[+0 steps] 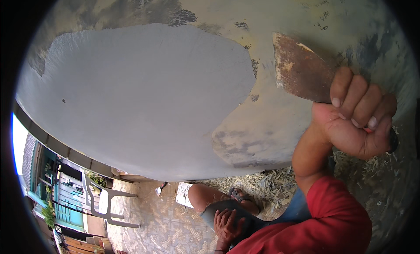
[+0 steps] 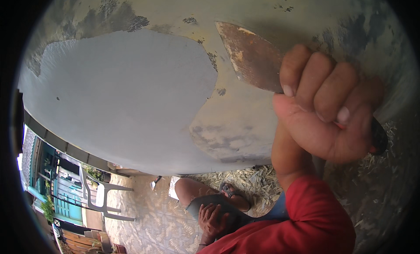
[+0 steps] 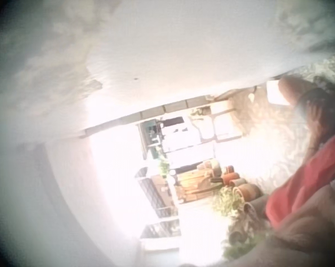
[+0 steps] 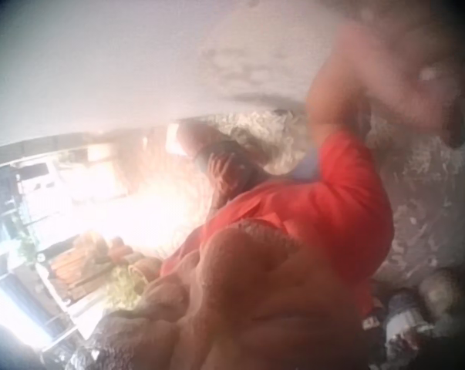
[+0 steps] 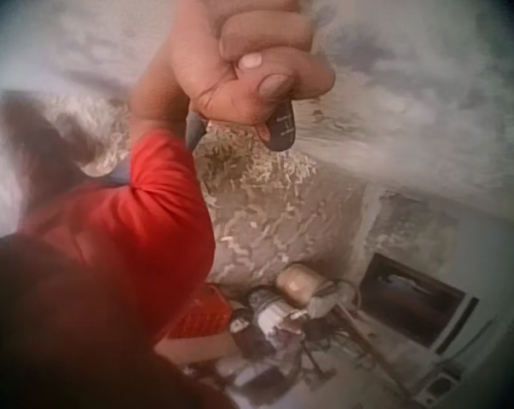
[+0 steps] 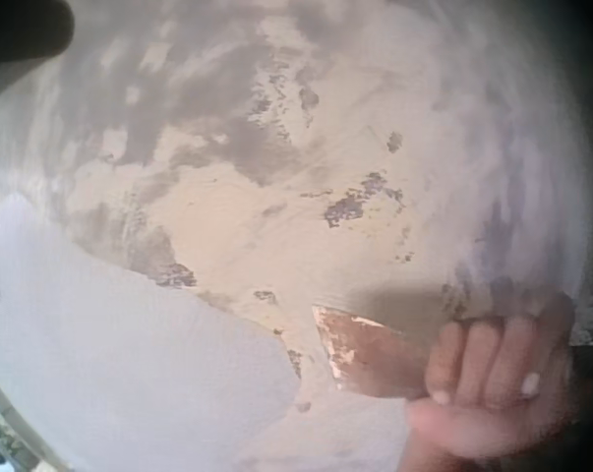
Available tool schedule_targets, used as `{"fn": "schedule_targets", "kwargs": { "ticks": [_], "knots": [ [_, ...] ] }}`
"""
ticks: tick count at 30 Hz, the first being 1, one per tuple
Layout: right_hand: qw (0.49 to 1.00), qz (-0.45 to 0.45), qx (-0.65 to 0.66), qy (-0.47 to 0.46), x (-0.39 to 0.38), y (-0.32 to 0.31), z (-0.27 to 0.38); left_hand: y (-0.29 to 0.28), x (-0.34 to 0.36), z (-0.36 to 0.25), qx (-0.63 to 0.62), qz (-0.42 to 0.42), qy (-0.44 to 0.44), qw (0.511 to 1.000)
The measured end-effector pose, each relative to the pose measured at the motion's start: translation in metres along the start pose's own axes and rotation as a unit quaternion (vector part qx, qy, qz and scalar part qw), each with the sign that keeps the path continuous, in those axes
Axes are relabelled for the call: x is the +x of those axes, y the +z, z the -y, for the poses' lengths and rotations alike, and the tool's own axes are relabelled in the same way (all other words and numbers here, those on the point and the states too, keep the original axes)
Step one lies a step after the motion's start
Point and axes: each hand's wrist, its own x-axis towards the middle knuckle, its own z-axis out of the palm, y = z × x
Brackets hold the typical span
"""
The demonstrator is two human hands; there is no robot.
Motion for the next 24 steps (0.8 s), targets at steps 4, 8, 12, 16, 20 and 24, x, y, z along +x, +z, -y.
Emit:
{"fn": "schedule_targets", "kwargs": {
  "ticks": [4, 8, 12, 16, 20, 24],
  "knots": [
    [0.999, -0.042, 0.018, 0.021, -0.018, 0.01, -0.024, -0.004, -0.002, 0.001, 0.016, 0.013, 0.002, 1.0],
    [0.998, -0.04, 0.031, 0.031, -0.028, 0.015, -0.03, 0.0, -0.001, 0.003, 0.023, 0.018, 0.005, 1.0],
    [0.999, -0.034, -0.004, 0.0, -0.025, 0.01, -0.018, 0.002, 0.0, 0.001, 0.01, 0.012, 0.003, 1.0],
    [0.998, -0.067, 0.008, 0.01, -0.028, 0.012, -0.025, 0.0, -0.001, 0.002, 0.024, 0.013, 0.004, 1.0],
    [0.997, -0.065, 0.024, 0.021, -0.031, 0.013, -0.031, -0.002, 0.005, 0.0, 0.026, 0.022, 0.005, 0.999],
    [0.998, -0.066, 0.015, 0.016, -0.026, 0.012, -0.024, 0.001, 0.005, 0.004, 0.025, 0.018, 0.012, 0.999]
  ]
}}
